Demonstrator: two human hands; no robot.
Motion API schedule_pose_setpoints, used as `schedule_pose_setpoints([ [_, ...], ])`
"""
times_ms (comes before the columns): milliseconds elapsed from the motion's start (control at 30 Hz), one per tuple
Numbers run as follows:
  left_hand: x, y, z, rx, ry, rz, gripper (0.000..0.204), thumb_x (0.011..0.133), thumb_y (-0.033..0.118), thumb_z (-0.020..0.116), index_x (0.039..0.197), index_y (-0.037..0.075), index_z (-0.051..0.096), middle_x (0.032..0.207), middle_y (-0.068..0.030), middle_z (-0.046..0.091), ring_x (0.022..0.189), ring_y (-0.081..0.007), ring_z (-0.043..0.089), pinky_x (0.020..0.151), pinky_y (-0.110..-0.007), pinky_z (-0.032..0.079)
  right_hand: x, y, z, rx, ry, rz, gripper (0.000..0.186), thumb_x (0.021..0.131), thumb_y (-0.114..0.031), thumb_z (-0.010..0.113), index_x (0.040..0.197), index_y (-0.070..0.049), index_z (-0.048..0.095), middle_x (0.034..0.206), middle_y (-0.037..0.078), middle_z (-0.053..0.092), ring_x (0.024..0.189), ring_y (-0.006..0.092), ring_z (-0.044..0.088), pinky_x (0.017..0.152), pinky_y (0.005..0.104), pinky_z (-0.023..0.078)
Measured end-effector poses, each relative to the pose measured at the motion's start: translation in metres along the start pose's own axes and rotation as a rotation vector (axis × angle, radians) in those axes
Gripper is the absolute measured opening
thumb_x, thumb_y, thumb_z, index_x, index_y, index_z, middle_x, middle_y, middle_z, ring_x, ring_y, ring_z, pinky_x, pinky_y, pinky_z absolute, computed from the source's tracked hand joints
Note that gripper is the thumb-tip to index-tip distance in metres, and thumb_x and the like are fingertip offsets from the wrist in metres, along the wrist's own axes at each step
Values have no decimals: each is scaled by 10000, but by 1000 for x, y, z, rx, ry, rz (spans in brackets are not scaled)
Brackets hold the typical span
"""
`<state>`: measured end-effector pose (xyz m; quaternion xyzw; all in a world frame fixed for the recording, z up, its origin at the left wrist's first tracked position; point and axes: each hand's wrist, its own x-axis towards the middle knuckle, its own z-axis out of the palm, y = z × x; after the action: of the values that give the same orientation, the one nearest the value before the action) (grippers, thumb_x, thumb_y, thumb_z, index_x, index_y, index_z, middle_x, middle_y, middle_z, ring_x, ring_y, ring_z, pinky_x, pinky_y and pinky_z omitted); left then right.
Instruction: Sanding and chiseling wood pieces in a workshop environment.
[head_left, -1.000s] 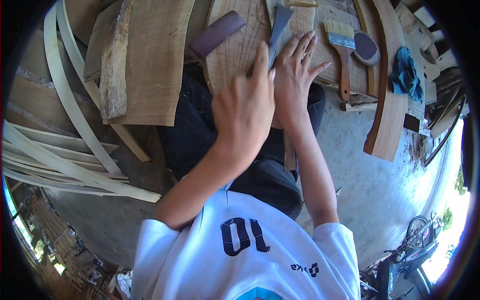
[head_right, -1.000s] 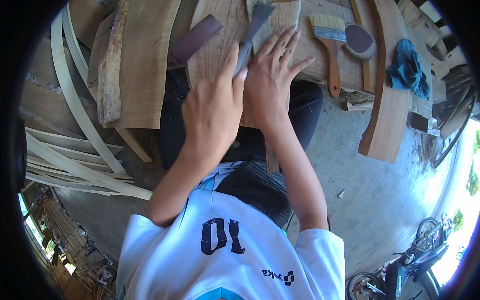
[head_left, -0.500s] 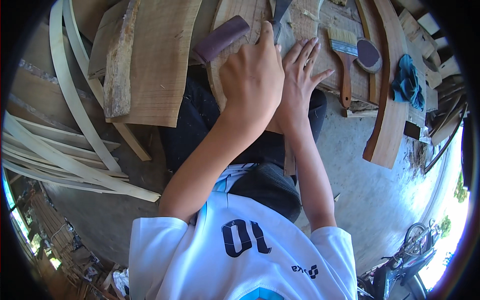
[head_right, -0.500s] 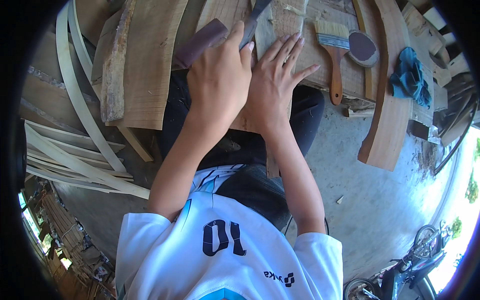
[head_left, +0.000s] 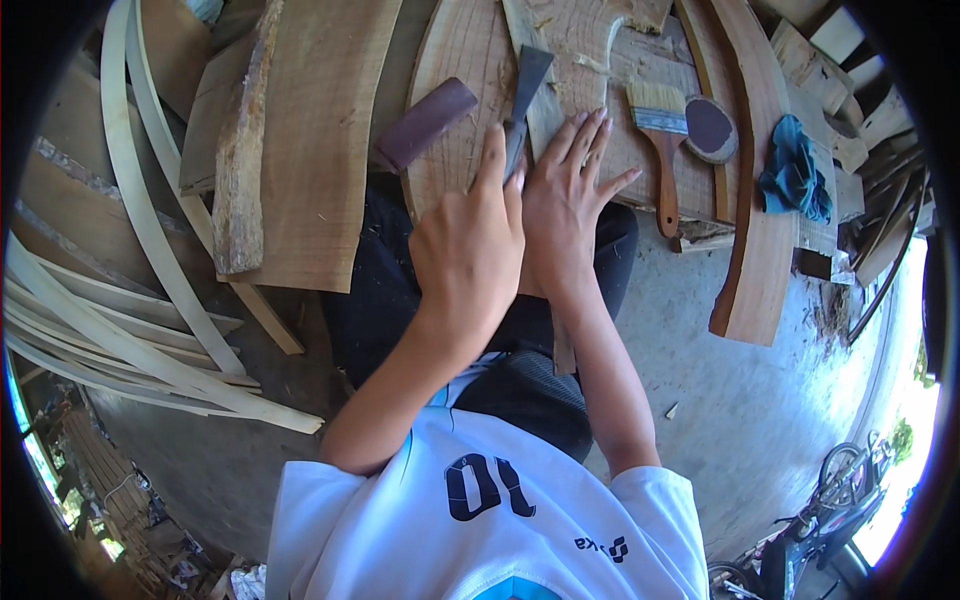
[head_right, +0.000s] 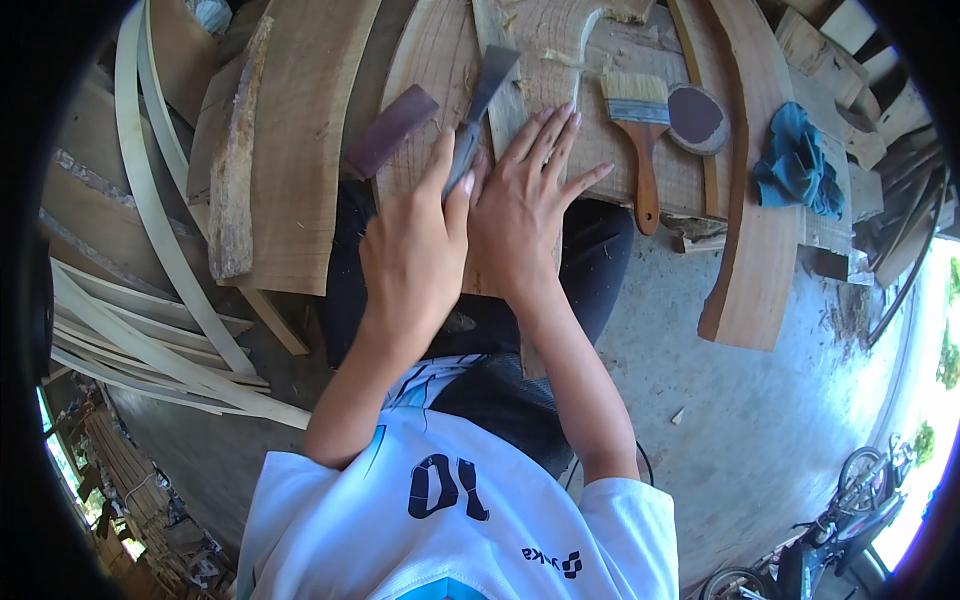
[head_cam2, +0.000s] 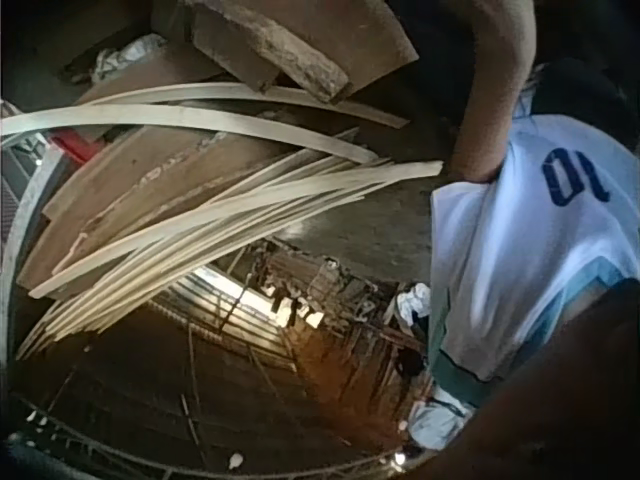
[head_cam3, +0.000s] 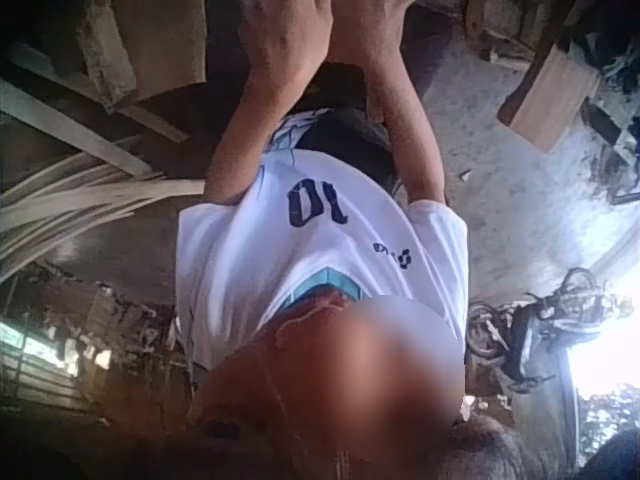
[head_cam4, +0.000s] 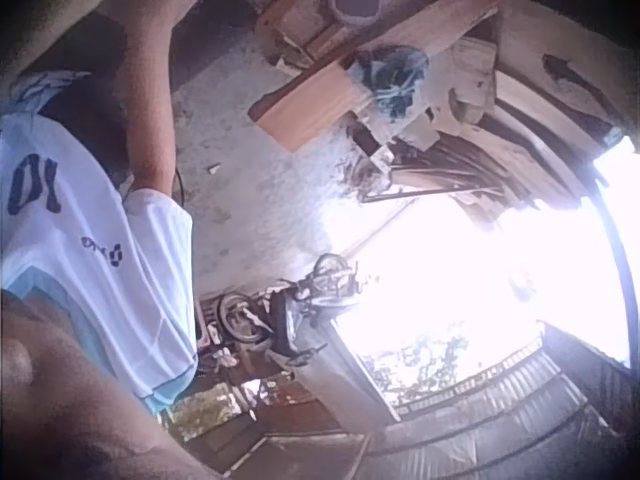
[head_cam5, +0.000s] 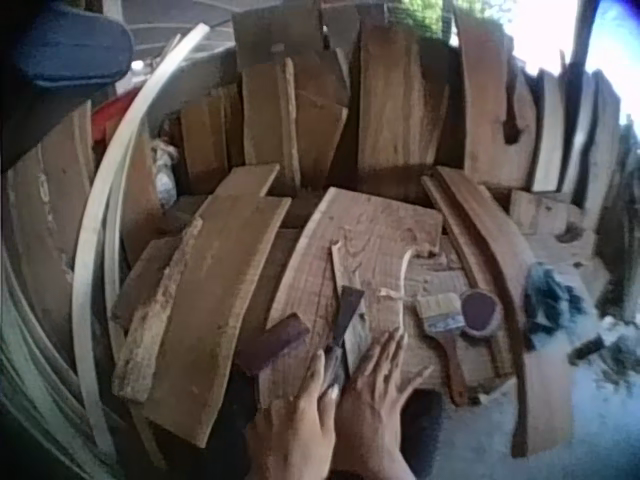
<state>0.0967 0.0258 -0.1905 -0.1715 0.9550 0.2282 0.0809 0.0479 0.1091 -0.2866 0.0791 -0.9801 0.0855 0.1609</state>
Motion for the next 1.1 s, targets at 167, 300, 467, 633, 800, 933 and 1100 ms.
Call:
schedule_pose_setpoints([
  [167, 27, 8, 4, -33, 283, 184, 420, 961, 252, 546, 1327, 47, 546, 936, -284, 665, 875, -423, 665, 750, -501, 539, 0, 4, 7, -83, 23, -13, 739, 970, -427, 398, 1422, 152, 309, 1513, 318, 284, 1452, 423, 211, 1044, 760, 137],
  [300, 11, 7, -4, 6, 206, 110, 398, 953, 242, 556, 1297, 41, 565, 900, -271, 670, 869, -423, 666, 751, -495, 545, -4, -1, -3, -22, -23, -35, 685, 986, -364, 394, 1417, 159, 299, 1506, 328, 285, 1441, 431, 239, 1039, 762, 151],
  [467, 28, 22, -1, -5, 264, 140, 347, 942, 227, 567, 1226, 33, 615, 899, -270, 674, 907, -428, 669, 760, -503, 551, -5, 8, -1, -190, -13, -82, 658, 966, -310, 416, 1418, 155, 302, 1506, 332, 282, 1438, 436, 246, 1029, 767, 176],
  [633, 34, 7, 0, -24, 339, 183, 351, 947, 232, 563, 1238, 39, 600, 882, -276, 667, 869, -438, 669, 727, -499, 553, -2, -2, -7, -143, -4, -89, 659, 926, -272, 456, 1408, 157, 324, 1498, 332, 301, 1437, 435, 255, 1015, 767, 217],
  [800, 17, 16, -4, 12, 231, 116, 394, 953, 268, 554, 1279, 48, 578, 892, -281, 665, 867, -447, 662, 744, -502, 543, -3, 8, 5, -207, 0, -76, 693, 910, -291, 476, 1416, 154, 317, 1507, 310, 306, 1444, 419, 249, 1020, 768, 199],
  [933, 12, 13, -13, -55, 160, 54, 407, 954, 273, 552, 1298, 57, 575, 911, -289, 665, 880, -450, 659, 777, -507, 535, 0, 0, -3, -3, 9, -9, 712, 924, -315, 458, 1431, 156, 288, 1508, 322, 292, 1454, 423, 209, 1035, 768, 137],
  [1100, 57, 22, -10, -55, 288, 121, 410, 956, 255, 542, 1300, 34, 569, 920, -296, 662, 905, -437, 660, 787, -504, 536, -1, -2, -13, -86, -50, -62, 688, 968, -340, 405, 1432, 154, 286, 1516, 318, 277, 1458, 417, 202, 1031, 777, 118],
])
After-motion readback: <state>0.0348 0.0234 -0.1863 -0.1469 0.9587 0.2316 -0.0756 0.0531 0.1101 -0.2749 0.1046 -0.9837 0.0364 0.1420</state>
